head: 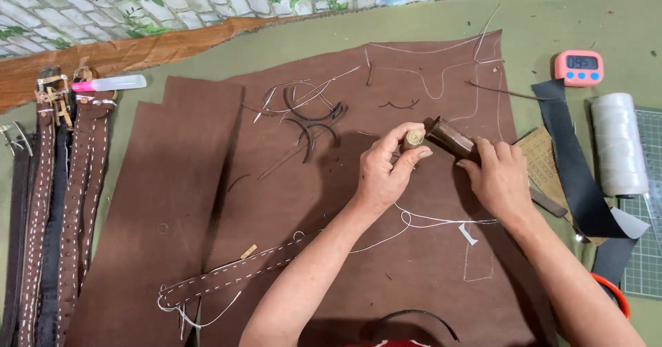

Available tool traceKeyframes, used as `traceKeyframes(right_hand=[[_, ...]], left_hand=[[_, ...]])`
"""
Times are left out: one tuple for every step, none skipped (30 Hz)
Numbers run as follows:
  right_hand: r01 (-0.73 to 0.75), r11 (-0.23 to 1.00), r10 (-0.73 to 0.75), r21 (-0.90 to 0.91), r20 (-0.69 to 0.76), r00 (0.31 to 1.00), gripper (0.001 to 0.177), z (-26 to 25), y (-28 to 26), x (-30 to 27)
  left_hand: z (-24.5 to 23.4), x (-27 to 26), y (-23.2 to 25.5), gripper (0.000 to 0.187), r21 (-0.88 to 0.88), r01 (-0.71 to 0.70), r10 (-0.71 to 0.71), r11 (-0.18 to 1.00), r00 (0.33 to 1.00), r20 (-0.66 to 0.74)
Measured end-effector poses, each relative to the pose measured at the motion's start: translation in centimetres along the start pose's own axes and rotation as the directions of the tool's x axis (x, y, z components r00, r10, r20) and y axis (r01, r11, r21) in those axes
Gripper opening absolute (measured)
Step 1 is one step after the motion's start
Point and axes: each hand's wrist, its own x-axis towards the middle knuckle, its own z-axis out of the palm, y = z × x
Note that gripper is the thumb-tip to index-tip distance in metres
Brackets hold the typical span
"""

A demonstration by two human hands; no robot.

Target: Punching holes in a leather sheet using a mallet and punch tool, then threading cord through the holes.

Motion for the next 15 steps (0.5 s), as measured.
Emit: traceKeyframes(right_hand=[[0.002, 1.000, -0.002, 0.000, -0.002, 1.000, 0.058, -0.4, 0.1, 0.4], [-0.040, 0.990, 0.033, 0.132, 0.051, 0.998, 0.056, -0.9, 0.2, 0.8], [-0.088, 0.962, 0.063, 0.259, 0.103, 0.993, 0.054, -1.3, 0.3, 1.4], [-0.086, 0.962, 0.063, 0.258, 0.096, 0.993, 0.054, -4.7, -0.7, 3.2], [-0.118, 0.920, 0.050, 0.373, 0.185, 0.981, 0.058, -8.2, -1.6, 5.0], [-0.157, 0.863, 0.025, 0.480, 0.269, 0.963, 0.061, -11.6, -2.5, 6.7], [-0.160, 0.863, 0.027, 0.479, 0.273, 0.962, 0.061, -14.9, -3.3, 7.6], [-0.050, 0.864, -0.005, 0.501, 0.108, 0.994, 0.048, -18.3, -4.1, 8.5], [0.059, 0.863, -0.033, 0.502, -0.061, 0.998, 0.037, -21.6, -4.9, 9.3], [0.054, 0.863, -0.029, 0.502, -0.059, 0.998, 0.037, -21.0, -4.6, 8.5], [0.151, 0.917, -0.033, 0.369, -0.307, 0.951, 0.040, -20.3, -4.4, 7.8], [0.215, 0.954, -0.074, 0.209, -0.532, 0.844, 0.049, -19.7, -4.3, 7.1], [0.219, 0.953, -0.077, 0.208, -0.535, 0.841, 0.049, -18.6, -4.9, 7.8], [0.269, 0.934, -0.216, 0.234, -0.231, 0.949, 0.057, -17.4, -5.6, 8.5], [0.309, 0.911, -0.345, 0.272, 0.094, 0.934, 0.072, -16.3, -6.2, 9.0]], left_hand=[[-0.1, 0.1, 0.3, 0.038, 0.000, -0.002, 0.002, 1.000, 1.000, -0.002], [-0.1, 0.2, 0.6, 0.039, 0.003, -0.018, 0.018, 1.000, 1.000, 0.001], [-0.1, 0.5, 0.9, 0.039, 0.005, -0.039, 0.039, 0.999, 0.999, 0.006], [-0.3, 0.5, 1.4, 0.039, 0.004, -0.047, 0.047, 0.999, 0.999, 0.006], [-0.5, 0.4, 1.9, 0.036, 0.048, -0.016, 0.012, 0.999, 0.997, 0.072], [-0.7, 0.3, 2.4, 0.033, 0.094, 0.012, -0.025, 0.996, 0.990, 0.137], [-0.5, 0.4, 2.5, 0.033, 0.093, 0.016, -0.028, 0.996, 0.990, 0.138], [-0.4, 0.4, 2.5, 0.028, 0.004, 0.043, -0.043, 0.999, 0.989, 0.140], [-0.2, 0.4, 2.5, 0.026, -0.085, 0.071, -0.058, 0.994, 0.988, 0.146], [-0.3, 0.3, 2.4, 0.026, -0.086, 0.074, -0.060, 0.994, 0.987, 0.150], [-0.4, 0.3, 2.4, 0.025, -0.074, 0.036, -0.025, 0.997, 0.989, 0.146], [-0.6, 0.4, 2.5, 0.025, -0.062, -0.001, 0.010, 0.998, 0.990, 0.143], [-0.4, 0.2, 1.4, 0.025, -0.062, -0.005, 0.014, 0.998, 0.990, 0.140], [-0.3, 0.0, 0.4, 0.019, 0.068, -0.025, 0.017, 0.997, 0.994, 0.110], [-0.2, -0.2, -0.7, 0.013, 0.197, -0.040, 0.024, 0.980, 0.996, 0.084]])
